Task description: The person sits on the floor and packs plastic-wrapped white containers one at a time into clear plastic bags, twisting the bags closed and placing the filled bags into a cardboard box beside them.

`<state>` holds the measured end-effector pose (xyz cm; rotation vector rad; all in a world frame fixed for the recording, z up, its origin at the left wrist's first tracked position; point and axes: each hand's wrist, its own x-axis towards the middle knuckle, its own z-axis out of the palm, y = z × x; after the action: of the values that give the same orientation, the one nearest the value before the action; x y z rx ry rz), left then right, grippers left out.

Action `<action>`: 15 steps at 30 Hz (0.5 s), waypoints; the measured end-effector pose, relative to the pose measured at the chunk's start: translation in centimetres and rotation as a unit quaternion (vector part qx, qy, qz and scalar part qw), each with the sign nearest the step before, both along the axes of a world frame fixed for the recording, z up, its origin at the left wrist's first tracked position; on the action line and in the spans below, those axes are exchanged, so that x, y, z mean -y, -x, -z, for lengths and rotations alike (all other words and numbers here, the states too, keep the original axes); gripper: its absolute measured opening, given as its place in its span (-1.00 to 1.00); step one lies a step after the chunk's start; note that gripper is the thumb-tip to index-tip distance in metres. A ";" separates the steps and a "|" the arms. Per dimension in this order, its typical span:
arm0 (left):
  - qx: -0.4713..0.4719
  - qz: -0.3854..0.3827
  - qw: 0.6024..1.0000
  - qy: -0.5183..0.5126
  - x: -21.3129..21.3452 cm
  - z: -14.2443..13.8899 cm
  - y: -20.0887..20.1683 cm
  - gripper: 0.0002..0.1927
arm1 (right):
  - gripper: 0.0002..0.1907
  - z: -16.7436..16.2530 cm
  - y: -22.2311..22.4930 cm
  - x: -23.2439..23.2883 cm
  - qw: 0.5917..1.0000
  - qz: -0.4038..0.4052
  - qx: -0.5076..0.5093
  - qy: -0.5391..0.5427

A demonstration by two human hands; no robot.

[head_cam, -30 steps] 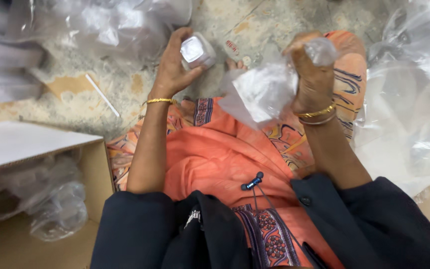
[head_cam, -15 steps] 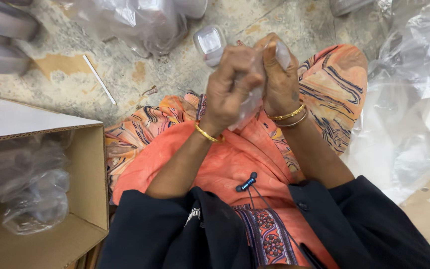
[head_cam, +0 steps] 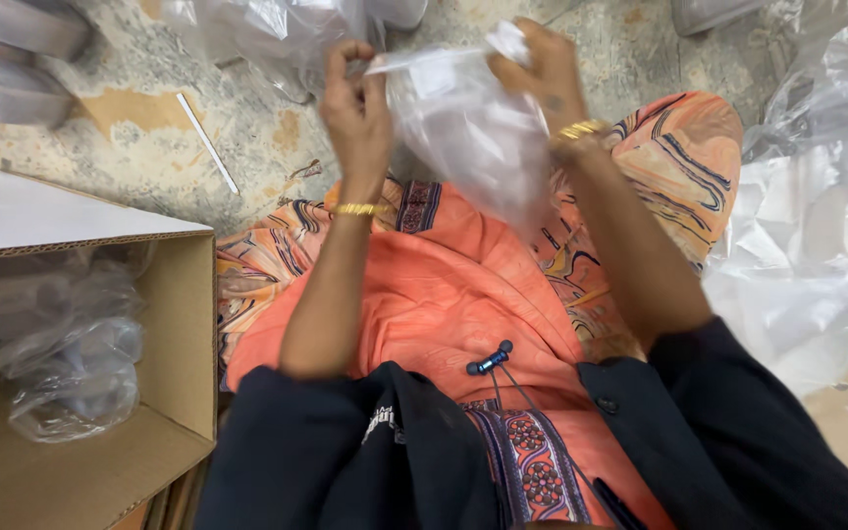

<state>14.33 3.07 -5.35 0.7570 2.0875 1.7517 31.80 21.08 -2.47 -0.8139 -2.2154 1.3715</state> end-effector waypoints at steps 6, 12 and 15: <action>0.394 0.046 0.915 0.076 -2.4 8.0 -0.5 -0.75 | -0.75 8.1 5.7 0.9 0.963 -0.005 0.141 -0.230; 0.667 -0.198 0.669 -0.260 -3.2 10.9 1.2 -0.70 | -0.60 8.7 5.4 1.3 0.979 0.029 0.144 -0.138; 0.603 -0.235 0.716 -0.261 -5.3 10.1 3.6 -0.57 | -0.50 8.1 4.2 0.2 0.988 0.071 0.092 -0.100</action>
<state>10.73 8.37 -15.44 -0.8092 0.8596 2.1484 27.57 20.88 -10.56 -1.0371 -2.3345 1.0236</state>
